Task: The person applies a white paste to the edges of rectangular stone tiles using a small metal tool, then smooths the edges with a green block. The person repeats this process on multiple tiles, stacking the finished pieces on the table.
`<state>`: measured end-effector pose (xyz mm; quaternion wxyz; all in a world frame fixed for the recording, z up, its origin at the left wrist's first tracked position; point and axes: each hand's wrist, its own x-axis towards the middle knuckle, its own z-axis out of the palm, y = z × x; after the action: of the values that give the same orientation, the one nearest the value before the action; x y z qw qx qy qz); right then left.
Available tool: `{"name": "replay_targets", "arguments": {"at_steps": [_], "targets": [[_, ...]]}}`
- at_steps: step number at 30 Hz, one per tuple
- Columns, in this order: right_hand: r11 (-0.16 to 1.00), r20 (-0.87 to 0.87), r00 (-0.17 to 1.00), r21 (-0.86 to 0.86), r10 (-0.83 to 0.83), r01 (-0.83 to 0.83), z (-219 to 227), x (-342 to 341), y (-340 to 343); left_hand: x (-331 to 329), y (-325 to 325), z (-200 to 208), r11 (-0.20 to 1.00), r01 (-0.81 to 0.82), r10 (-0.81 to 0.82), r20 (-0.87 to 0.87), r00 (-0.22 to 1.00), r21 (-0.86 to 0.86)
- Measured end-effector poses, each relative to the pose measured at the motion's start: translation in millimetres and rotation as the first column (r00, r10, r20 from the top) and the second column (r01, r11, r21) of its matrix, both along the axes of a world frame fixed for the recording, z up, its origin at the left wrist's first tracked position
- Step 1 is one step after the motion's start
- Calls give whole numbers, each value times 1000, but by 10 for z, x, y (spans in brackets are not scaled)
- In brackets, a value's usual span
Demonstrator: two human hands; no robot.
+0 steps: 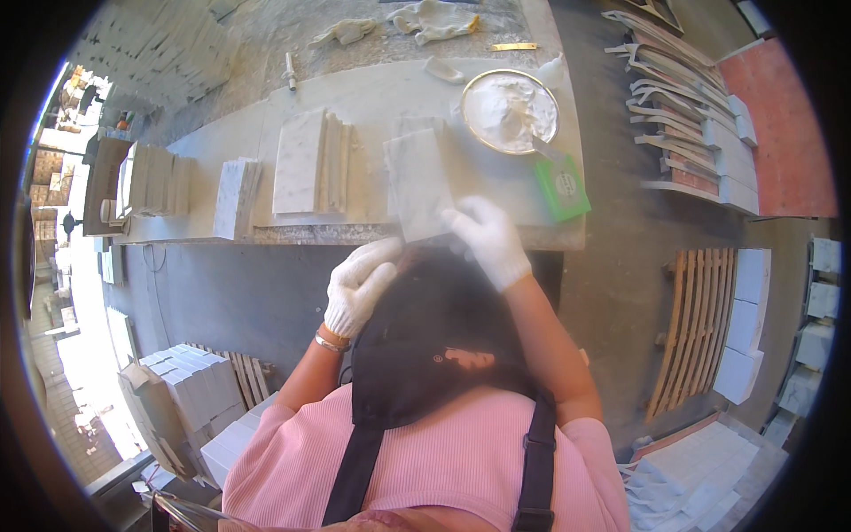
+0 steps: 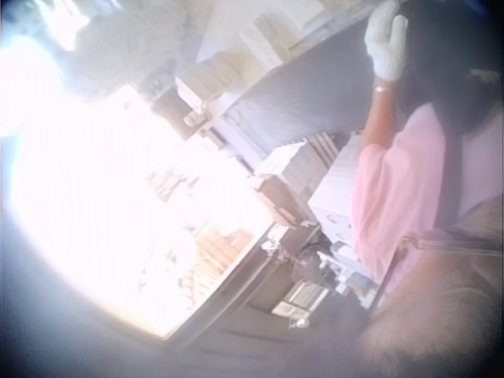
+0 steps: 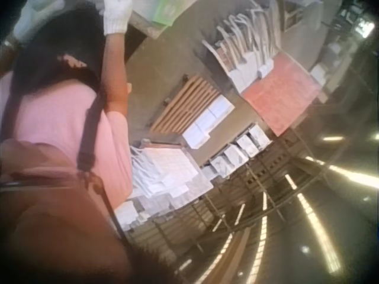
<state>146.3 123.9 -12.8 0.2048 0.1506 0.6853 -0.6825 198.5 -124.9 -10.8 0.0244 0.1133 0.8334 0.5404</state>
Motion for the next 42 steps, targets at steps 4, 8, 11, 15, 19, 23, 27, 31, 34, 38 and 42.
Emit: {"name": "replay_targets", "arguments": {"at_steps": [4,8,11,15,19,23,27,31,34,38,42], "targets": [[999,-49,999,-33,-21,19,84,-32,-8,-10,85,-11,788,-382,-10,632,775,482],[1000,-104,995,-20,12,-14,230,42,243,-89,186,96,606,-382,-305,647,698,698],[989,0,997,-133,72,-71,357,119,609,-86,395,111,423,-325,-542,523,658,846],[989,-94,994,-131,60,-72,390,231,899,-50,643,62,225,-324,-697,384,605,919],[994,-177,984,-110,-26,7,277,322,892,-51,719,13,347,-275,-686,443,578,897],[999,-199,980,-39,-11,4,177,362,860,-4,696,-19,386,-323,-643,503,577,864],[999,-230,973,-27,-23,18,93,365,861,-5,688,-67,284,-364,-683,453,572,887],[996,-230,971,-69,-64,50,-4,374,834,8,679,-65,288,-352,-680,449,579,890],[993,-239,968,-103,-77,54,-59,385,820,2,687,-52,506,-152,-595,471,651,849],[994,-277,960,-105,-36,7,-63,454,805,-31,698,-55,528,-150,-553,473,686,836],[990,-135,991,-143,-10,-9,-19,621,736,-117,695,-99,300,-438,-572,528,628,847]]}}
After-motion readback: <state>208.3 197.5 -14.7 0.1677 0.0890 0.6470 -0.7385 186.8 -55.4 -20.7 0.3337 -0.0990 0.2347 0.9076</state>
